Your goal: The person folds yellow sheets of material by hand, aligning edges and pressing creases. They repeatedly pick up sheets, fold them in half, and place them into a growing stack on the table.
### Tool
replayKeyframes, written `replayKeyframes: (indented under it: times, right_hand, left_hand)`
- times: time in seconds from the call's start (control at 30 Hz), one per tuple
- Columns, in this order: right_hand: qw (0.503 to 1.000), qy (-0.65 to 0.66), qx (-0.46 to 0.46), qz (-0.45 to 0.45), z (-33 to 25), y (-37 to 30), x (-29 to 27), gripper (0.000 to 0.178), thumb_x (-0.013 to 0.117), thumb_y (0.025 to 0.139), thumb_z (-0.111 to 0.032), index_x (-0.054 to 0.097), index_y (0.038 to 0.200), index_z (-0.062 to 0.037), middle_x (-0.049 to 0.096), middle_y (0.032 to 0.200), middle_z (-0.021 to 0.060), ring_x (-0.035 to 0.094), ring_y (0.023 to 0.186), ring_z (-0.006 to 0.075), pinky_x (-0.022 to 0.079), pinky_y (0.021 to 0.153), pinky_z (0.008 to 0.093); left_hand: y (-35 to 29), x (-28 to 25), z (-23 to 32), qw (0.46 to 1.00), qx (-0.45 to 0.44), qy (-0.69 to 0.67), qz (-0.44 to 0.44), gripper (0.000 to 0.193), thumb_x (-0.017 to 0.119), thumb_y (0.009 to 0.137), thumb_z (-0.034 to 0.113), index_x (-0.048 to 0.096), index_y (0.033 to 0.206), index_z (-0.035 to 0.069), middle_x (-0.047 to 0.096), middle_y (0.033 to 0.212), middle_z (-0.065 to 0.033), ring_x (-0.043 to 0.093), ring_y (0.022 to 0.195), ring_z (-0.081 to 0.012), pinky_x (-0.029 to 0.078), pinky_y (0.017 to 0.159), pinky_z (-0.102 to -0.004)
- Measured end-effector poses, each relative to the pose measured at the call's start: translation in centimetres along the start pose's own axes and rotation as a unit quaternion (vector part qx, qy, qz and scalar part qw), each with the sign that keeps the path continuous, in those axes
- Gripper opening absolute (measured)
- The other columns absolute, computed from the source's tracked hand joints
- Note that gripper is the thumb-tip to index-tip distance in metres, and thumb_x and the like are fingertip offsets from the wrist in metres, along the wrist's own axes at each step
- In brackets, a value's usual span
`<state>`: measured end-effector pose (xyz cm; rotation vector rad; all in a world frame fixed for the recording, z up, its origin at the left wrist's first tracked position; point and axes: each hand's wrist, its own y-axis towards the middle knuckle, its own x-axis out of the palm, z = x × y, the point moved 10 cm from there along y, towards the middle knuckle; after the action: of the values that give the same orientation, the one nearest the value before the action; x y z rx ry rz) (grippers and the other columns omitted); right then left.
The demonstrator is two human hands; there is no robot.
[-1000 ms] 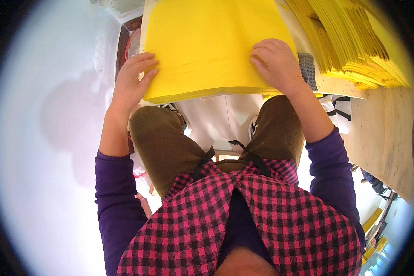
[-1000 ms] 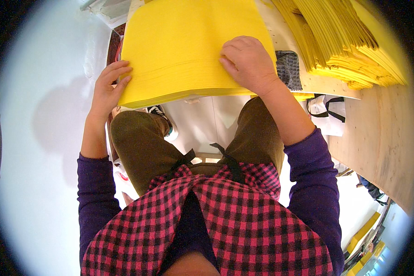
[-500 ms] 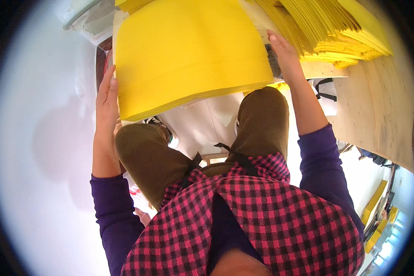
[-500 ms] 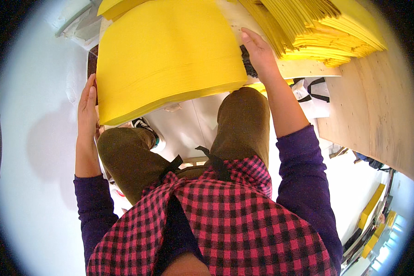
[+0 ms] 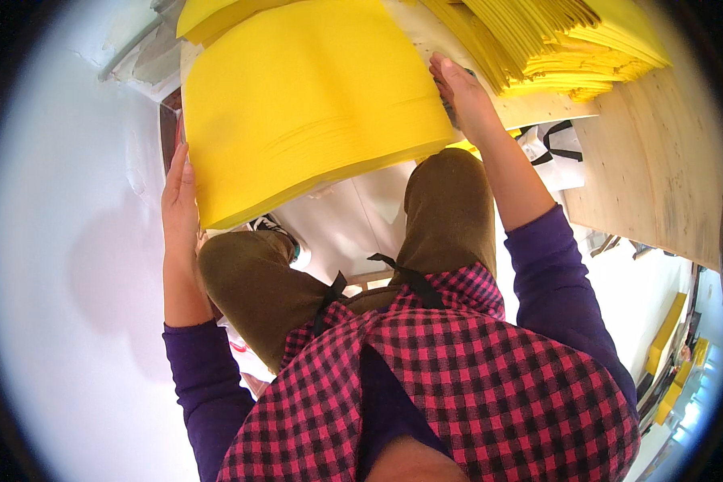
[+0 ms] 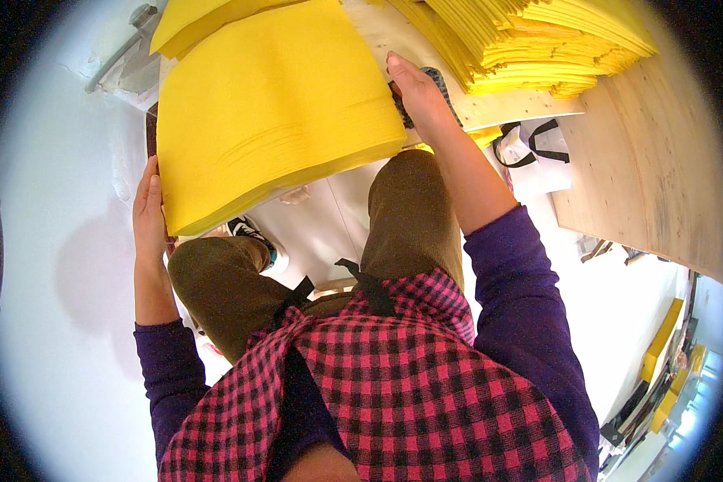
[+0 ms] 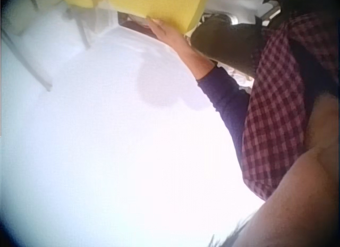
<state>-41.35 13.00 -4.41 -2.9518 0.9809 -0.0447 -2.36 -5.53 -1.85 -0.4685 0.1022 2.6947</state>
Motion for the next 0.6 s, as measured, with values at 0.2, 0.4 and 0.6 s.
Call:
replayKeyframes:
  times: [0.2, 0.4, 0.6]
  right_hand:
    - [0.999, 0.000, -0.013, -0.034, 0.9, 0.0, 1.5, 0.064, 0.045, 0.096, -0.042, 0.034, 0.139, 0.0040, 0.038, 0.143, 0.0137, 0.036, 0.131, 0.0216, 0.027, 0.108, 0.0310]
    - [0.992, -0.119, -0.043, -0.027, 0.3, -0.3, 1.0, 0.060, 0.039, 0.099, -0.040, 0.031, 0.141, 0.0029, 0.040, 0.140, 0.0136, 0.037, 0.130, 0.0209, 0.028, 0.108, 0.0304]
    - [0.997, -0.054, -0.040, 0.039, -0.4, -1.1, -1.0, 0.054, 0.042, 0.098, -0.037, 0.040, 0.136, 0.0026, 0.046, 0.135, 0.0144, 0.041, 0.128, 0.0213, 0.030, 0.106, 0.0319]
  left_hand:
    - [0.3, 0.6, -0.8, 0.998, -0.021, -0.067, -0.003, 0.046, 0.045, 0.098, 0.025, 0.040, 0.138, 0.002, 0.041, 0.141, -0.0120, 0.041, 0.128, -0.0200, 0.033, 0.104, -0.0296]
    - [0.8, -0.1, 0.8, 0.997, 0.059, 0.044, 0.011, 0.041, 0.045, 0.097, 0.018, 0.044, 0.135, 0.003, 0.042, 0.141, -0.0137, 0.038, 0.131, -0.0214, 0.030, 0.106, -0.0305]
    - [-0.1, 2.0, 7.0, 0.969, 0.193, 0.154, -0.014, 0.039, 0.046, 0.096, 0.016, 0.047, 0.134, 0.006, 0.041, 0.142, -0.0134, 0.032, 0.135, -0.0241, 0.026, 0.109, -0.0338]
